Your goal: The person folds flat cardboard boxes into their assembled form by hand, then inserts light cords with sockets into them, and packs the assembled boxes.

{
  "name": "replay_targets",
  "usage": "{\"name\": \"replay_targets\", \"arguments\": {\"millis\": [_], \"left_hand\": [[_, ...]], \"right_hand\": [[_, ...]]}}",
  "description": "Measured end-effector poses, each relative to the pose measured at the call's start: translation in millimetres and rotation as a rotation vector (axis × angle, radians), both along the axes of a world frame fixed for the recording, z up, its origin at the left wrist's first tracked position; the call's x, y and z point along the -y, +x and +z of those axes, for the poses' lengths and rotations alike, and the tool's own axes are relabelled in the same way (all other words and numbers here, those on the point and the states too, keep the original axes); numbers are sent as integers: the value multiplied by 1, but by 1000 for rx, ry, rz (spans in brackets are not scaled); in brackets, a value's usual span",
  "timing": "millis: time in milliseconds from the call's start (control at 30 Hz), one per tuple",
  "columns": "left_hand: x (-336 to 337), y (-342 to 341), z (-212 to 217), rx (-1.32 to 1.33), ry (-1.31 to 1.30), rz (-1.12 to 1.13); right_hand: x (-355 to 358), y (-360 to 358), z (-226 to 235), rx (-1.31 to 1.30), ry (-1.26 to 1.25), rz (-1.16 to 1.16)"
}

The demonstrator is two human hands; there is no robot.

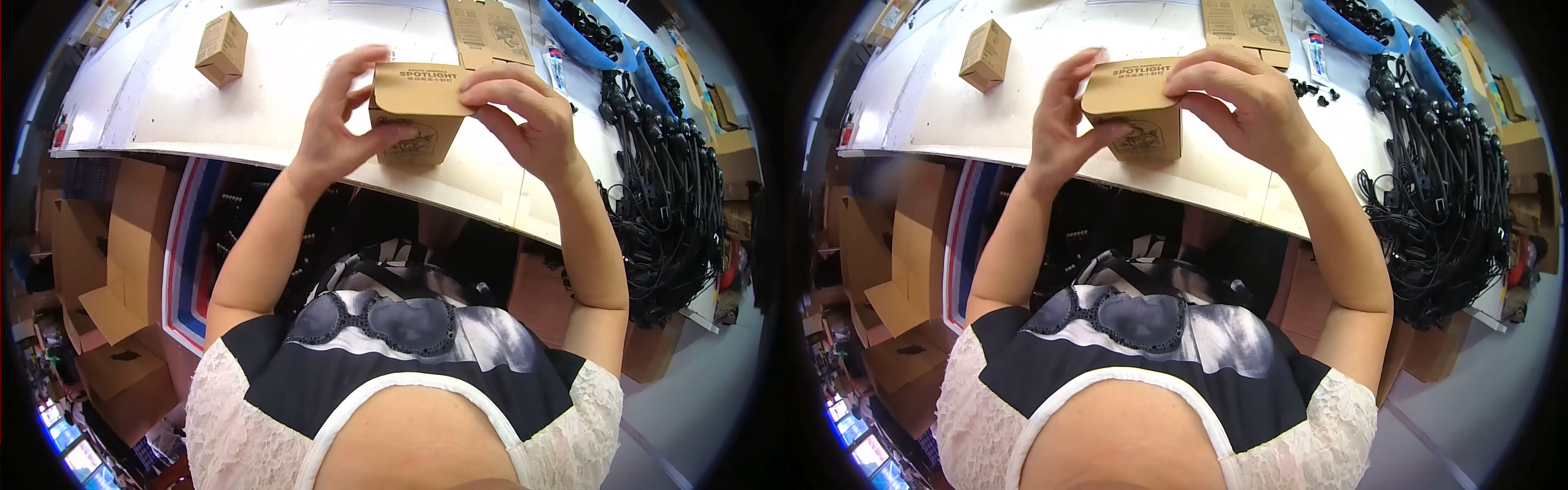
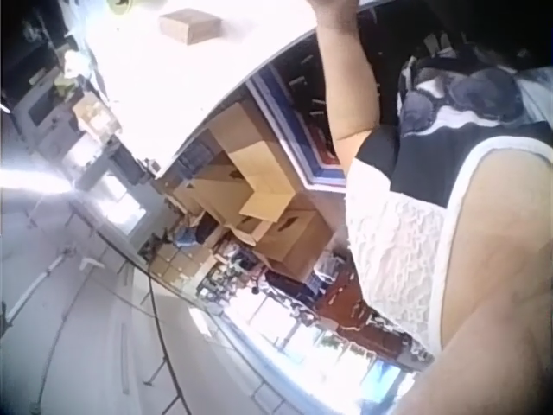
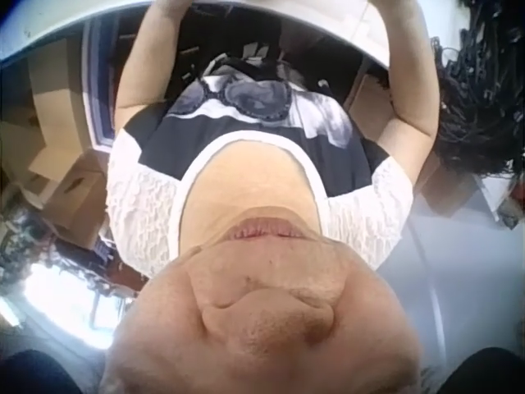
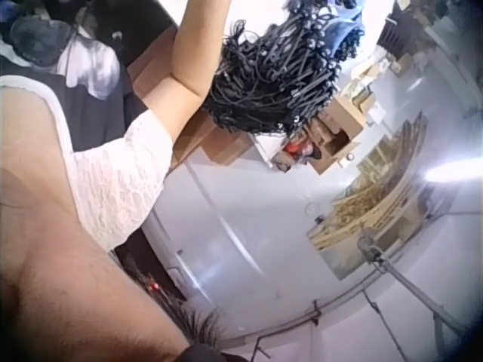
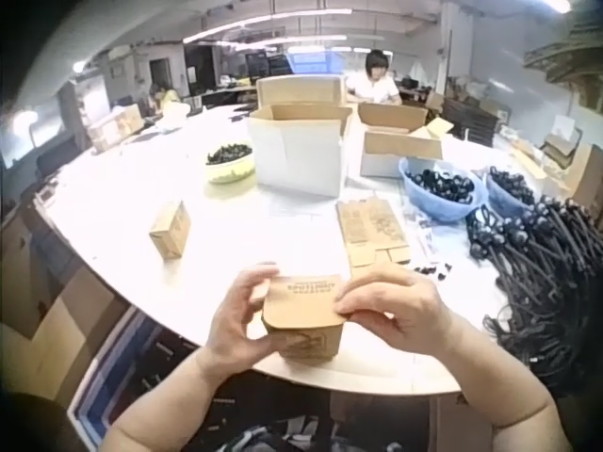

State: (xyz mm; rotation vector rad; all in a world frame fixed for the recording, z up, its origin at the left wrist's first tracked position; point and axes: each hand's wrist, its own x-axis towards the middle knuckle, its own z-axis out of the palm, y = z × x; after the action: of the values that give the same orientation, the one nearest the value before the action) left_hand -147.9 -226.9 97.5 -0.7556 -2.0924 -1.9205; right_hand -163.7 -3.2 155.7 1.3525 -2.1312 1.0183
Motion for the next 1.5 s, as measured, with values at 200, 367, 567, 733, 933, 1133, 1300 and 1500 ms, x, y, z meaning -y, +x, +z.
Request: {"name": "replay_targets", "arguments": {"millis": [200,367,567,733,933,1133,1300,1500], "left_hand": [[3,-4,3,-120,-87,-78],[4,-4,12,-115,-22,-163],[1,3,14,-41,-41,-69],[8,-1,7,-105,-45,-138],[9,-6,-5,-184,78,-146],[3,2,-3,-444,-167,23],[6,1,-10,-377,-82,56],[20,-20,-22,-107,335,62]], "right_hand": [[12,1,-6,-246,-27,-38],[12,8,-6,-254,15,-93],[13,15,0,212,-103,-45],[11,5,-12,190,-108,-77],[16,4,-15,138,-96,-49],[5,10,-31,-4,49,-105],[2,14,-56,301,-156,-139],[21,-1,-66,936,-172,-124]]}}
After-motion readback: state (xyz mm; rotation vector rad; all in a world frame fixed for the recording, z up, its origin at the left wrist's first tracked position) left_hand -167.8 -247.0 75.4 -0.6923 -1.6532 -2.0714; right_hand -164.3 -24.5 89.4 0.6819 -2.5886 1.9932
